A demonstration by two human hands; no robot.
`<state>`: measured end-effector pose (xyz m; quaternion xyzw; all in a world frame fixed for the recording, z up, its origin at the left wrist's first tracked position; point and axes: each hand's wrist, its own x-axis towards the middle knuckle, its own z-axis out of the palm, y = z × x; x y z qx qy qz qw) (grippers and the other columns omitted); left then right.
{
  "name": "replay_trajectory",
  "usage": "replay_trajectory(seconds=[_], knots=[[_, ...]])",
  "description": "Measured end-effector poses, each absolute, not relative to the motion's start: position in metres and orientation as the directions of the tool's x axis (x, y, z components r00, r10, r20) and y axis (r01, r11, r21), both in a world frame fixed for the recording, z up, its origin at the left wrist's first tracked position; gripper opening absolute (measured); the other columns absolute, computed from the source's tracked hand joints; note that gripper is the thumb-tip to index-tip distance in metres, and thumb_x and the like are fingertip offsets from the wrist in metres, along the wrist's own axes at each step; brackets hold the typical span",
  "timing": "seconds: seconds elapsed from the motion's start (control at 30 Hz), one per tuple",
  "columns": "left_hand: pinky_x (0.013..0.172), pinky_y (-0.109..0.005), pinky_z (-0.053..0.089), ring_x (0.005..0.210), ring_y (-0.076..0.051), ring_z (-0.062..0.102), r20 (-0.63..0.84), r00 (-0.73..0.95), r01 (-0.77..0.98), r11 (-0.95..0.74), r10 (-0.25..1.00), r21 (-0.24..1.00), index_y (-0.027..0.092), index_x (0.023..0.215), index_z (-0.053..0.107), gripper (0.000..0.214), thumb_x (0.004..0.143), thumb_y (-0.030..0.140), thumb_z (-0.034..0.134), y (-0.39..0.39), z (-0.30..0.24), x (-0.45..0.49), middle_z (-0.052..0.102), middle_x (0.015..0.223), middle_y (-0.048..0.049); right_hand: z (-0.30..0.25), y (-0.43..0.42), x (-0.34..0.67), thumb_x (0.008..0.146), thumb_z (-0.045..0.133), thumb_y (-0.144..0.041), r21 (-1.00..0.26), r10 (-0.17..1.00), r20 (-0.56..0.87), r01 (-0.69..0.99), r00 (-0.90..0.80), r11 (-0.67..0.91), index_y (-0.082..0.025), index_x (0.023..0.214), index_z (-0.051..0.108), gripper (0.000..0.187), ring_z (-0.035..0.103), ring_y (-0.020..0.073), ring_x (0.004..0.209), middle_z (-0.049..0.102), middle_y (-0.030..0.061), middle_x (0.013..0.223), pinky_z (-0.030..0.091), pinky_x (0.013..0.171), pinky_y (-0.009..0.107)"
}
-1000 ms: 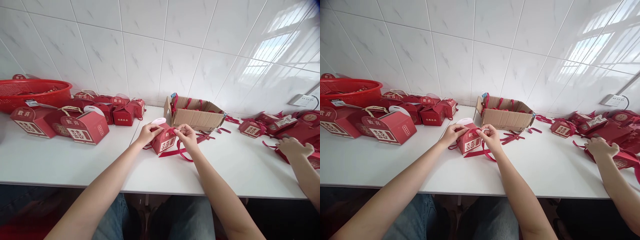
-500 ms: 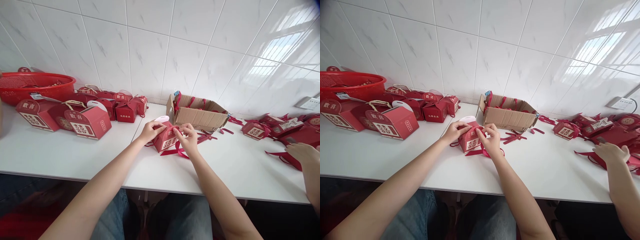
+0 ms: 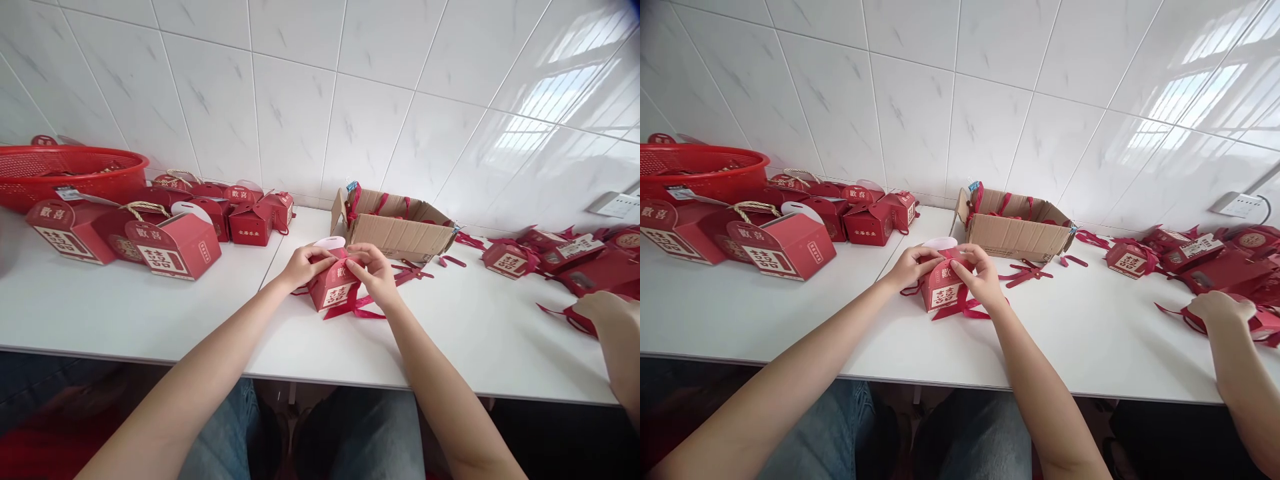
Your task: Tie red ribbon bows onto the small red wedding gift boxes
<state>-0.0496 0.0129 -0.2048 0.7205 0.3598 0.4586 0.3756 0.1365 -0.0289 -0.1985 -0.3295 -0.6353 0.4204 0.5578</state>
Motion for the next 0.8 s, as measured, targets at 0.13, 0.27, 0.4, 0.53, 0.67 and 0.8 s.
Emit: replay_trajectory(seconds=[0.13,0.27,0.4,0.53,0.67,0.8], knots=[[0.075,-0.030,0.048,0.086,-0.022,0.063,0.405,0.359,0.177,-0.488,0.841,0.855,0.017,0.084,0.073,0.027,0.077,0.042,0.064,0.012,-0.204,-0.049,0.071,0.090,-0.0069,-0.197,-0.024,0.146,0.074,0.072,-0.033,-0.940,0.904,0.337,-0.145,-0.263,0.308,-0.024,0.087,0.071,0.016,0.063,0.0145,0.074,0.070,0.0010,0.085,0.049,0.066,0.027],[0.075,-0.030,0.048,0.085,-0.022,0.064,0.402,0.365,0.184,-0.488,0.840,0.853,0.017,0.081,0.073,0.027,0.077,0.041,0.064,0.013,-0.205,-0.048,0.072,0.087,-0.0070,-0.196,-0.021,0.149,0.071,0.075,-0.030,-0.941,0.903,0.304,-0.246,-0.304,0.234,-0.026,0.085,0.074,0.014,0.064,0.0139,0.072,0.072,-0.0009,0.081,0.050,0.070,0.028],[0.074,-0.031,0.049,0.084,-0.022,0.064,0.404,0.351,0.183,-0.485,0.845,0.855,0.016,0.080,0.074,0.028,0.076,0.042,0.065,0.011,-0.204,-0.047,0.071,0.089,-0.0080,-0.192,-0.020,0.152,0.069,0.076,-0.035,-0.925,0.912,0.318,-0.298,-0.260,0.237,-0.027,0.085,0.076,0.018,0.065,0.0170,0.080,0.074,0.0007,0.084,0.050,0.078,0.032],[0.084,-0.035,0.050,0.098,-0.026,0.063,0.405,0.366,0.147,-0.482,0.838,0.864,0.017,0.081,0.074,0.025,0.077,0.040,0.065,0.004,-0.202,-0.042,0.069,0.105,-0.0102,-0.186,-0.015,0.160,0.067,0.076,-0.041,-0.850,0.912,0.409,-0.377,-0.029,0.369,-0.027,0.083,0.075,0.021,0.065,0.0169,0.082,0.072,0.0000,0.080,0.048,0.086,0.034],[0.107,-0.039,0.037,0.127,-0.024,0.047,0.476,0.427,0.024,-0.535,0.769,0.844,0.021,0.089,0.073,0.019,0.082,0.033,0.061,-0.004,-0.200,-0.034,0.059,0.130,-0.0070,-0.182,-0.014,0.163,0.065,0.078,-0.038,-0.856,0.900,0.417,-0.280,0.123,0.435,-0.026,0.085,0.070,0.025,0.063,0.0140,0.069,0.067,-0.0026,0.069,0.050,0.075,0.031],[0.102,-0.040,0.042,0.119,-0.025,0.054,0.449,0.378,0.085,-0.513,0.810,0.854,0.021,0.088,0.073,0.019,0.081,0.034,0.062,-0.010,-0.202,-0.025,0.060,0.128,-0.0082,-0.178,-0.022,0.159,0.068,0.076,-0.041,-0.953,0.952,0.292,-0.114,-0.093,0.281,-0.026,0.100,0.054,0.041,0.049,0.0091,0.042,0.061,-0.0066,0.060,0.039,0.041,0.022]])
